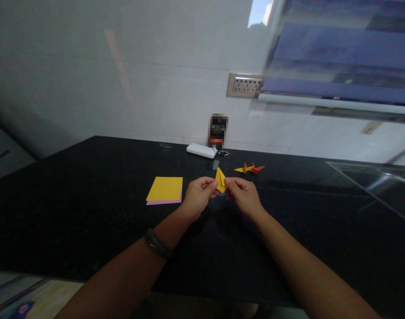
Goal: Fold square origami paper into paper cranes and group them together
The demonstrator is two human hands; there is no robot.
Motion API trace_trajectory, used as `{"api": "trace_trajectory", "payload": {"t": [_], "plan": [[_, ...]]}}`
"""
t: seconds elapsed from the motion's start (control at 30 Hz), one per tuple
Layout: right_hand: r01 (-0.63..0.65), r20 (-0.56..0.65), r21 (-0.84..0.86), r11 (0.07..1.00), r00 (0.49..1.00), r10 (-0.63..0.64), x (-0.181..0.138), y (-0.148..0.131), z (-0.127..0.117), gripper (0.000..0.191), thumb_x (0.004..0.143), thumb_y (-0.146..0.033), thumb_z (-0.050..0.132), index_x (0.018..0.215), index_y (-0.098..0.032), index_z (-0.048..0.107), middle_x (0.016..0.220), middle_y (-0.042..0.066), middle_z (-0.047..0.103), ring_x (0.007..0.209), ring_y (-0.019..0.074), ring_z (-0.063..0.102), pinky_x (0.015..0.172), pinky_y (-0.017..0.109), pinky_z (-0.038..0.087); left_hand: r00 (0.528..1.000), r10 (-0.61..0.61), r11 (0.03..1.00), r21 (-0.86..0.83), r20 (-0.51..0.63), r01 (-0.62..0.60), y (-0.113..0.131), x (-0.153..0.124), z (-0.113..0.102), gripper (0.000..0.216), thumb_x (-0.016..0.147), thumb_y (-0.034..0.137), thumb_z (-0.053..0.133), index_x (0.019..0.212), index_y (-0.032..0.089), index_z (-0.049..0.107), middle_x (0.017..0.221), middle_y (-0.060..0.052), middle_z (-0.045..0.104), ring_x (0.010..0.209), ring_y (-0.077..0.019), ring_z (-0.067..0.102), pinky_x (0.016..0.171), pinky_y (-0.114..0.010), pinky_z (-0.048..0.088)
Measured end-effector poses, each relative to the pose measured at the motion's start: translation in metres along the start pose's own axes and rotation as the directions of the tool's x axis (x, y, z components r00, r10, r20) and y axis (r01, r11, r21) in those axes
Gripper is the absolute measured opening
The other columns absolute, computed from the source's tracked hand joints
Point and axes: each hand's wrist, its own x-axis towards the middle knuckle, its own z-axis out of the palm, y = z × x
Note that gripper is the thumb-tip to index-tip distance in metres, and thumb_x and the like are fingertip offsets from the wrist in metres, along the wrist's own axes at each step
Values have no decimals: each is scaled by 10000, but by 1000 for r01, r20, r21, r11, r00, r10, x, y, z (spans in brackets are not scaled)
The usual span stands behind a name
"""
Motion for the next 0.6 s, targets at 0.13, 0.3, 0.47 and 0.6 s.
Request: {"api": "trace_trajectory", "payload": {"t": [0.13,0.3,0.47,0.6], "plan": [[-20,-19,43,999,1000,21,1,1,-1,281,719,-411,547,713,-138,613,502,-23,516,421,87,446,419,211,353,1000,29,997,67,9,-29,1,0,0,112,671,229,610,681,118,593,566,11,581,524,-79,542,511,-189,421],[-16,-49,21,1000,999,17,1,-1,-2,244,688,-363,585,718,-125,627,468,-31,505,403,80,431,405,205,325,999,-1,1000,20,33,0,1,-1,2,179,656,259,631,758,117,591,605,1,593,542,-88,555,524,-203,428],[-56,-86,129,990,994,68,1,-5,0,239,667,-356,596,706,-123,625,453,-34,505,391,77,420,399,208,327,990,-22,995,-90,137,34,-1,-3,3,408,530,180,722,906,131,570,721,-19,633,582,-94,573,531,-202,428],[-60,-73,100,993,995,68,2,-2,1,233,672,-355,590,692,-125,623,459,-31,503,391,75,415,400,208,326,993,-24,998,-61,115,31,0,-4,3,362,574,229,699,900,130,576,748,-38,640,598,-104,581,534,-207,433]]}}
